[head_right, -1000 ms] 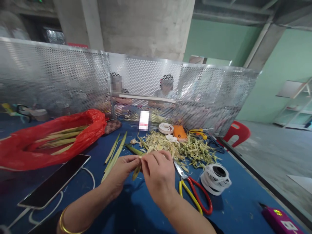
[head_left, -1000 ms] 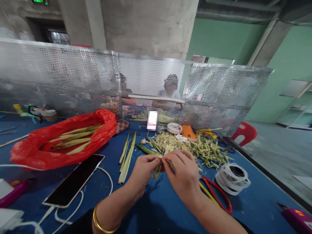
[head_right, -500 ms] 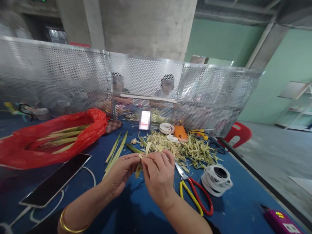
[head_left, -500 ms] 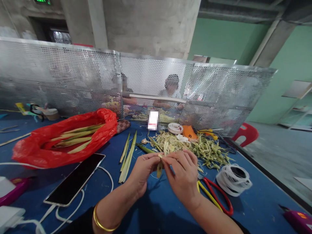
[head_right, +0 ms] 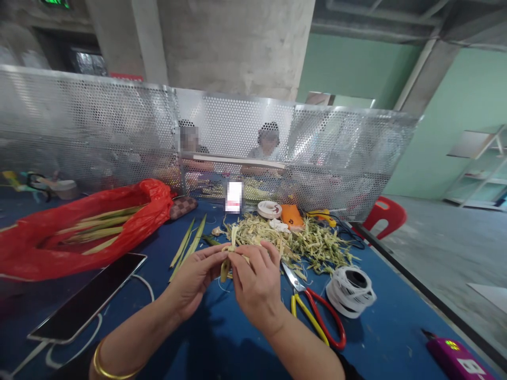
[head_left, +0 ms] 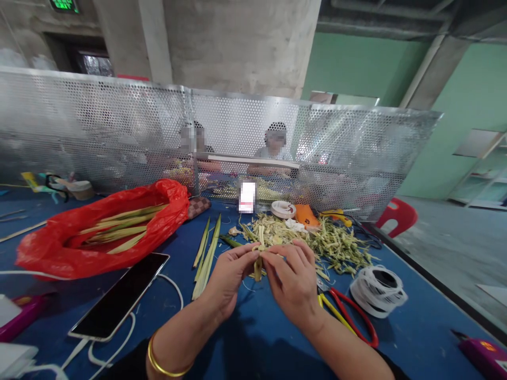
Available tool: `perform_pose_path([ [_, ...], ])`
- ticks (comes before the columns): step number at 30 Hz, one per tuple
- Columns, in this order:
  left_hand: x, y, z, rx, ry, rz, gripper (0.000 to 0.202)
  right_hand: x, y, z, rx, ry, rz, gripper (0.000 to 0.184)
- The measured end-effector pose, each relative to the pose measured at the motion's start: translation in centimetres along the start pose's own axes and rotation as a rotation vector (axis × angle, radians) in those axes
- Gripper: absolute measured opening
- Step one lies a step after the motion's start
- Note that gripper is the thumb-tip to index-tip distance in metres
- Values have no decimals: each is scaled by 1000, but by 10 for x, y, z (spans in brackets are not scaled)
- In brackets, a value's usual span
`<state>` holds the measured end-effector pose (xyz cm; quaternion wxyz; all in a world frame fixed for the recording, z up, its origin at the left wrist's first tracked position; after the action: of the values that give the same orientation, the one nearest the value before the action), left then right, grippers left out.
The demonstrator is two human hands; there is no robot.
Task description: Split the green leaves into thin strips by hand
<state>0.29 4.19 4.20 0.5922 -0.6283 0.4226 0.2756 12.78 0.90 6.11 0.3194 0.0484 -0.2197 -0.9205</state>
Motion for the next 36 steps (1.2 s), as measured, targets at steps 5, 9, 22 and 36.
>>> perform_pose_path([
  [5, -1, 1, 1, -23, -11, 10, 35, 6, -4, -12, 114, 414, -85, 22],
  [9, 1, -1, -1, 0, -18, 76, 35, 9, 2, -10, 77, 337, -36, 23],
  [22, -5, -4, -5, 46, -111, 251, 23, -24, -8, 1, 260, -732, 495, 15],
  [36, 3, -1, -1, 15, 26, 147, 21, -22, -8, 0, 226, -686, 471, 19],
])
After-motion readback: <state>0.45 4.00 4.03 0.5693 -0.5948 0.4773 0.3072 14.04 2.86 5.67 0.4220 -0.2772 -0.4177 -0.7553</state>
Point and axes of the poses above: each hand's wrist, its own z-axis towards the middle knuckle, its own y-axis out of the back of the hand, x = y × z, the point moved 3 cm from there along z, towards the middle knuckle
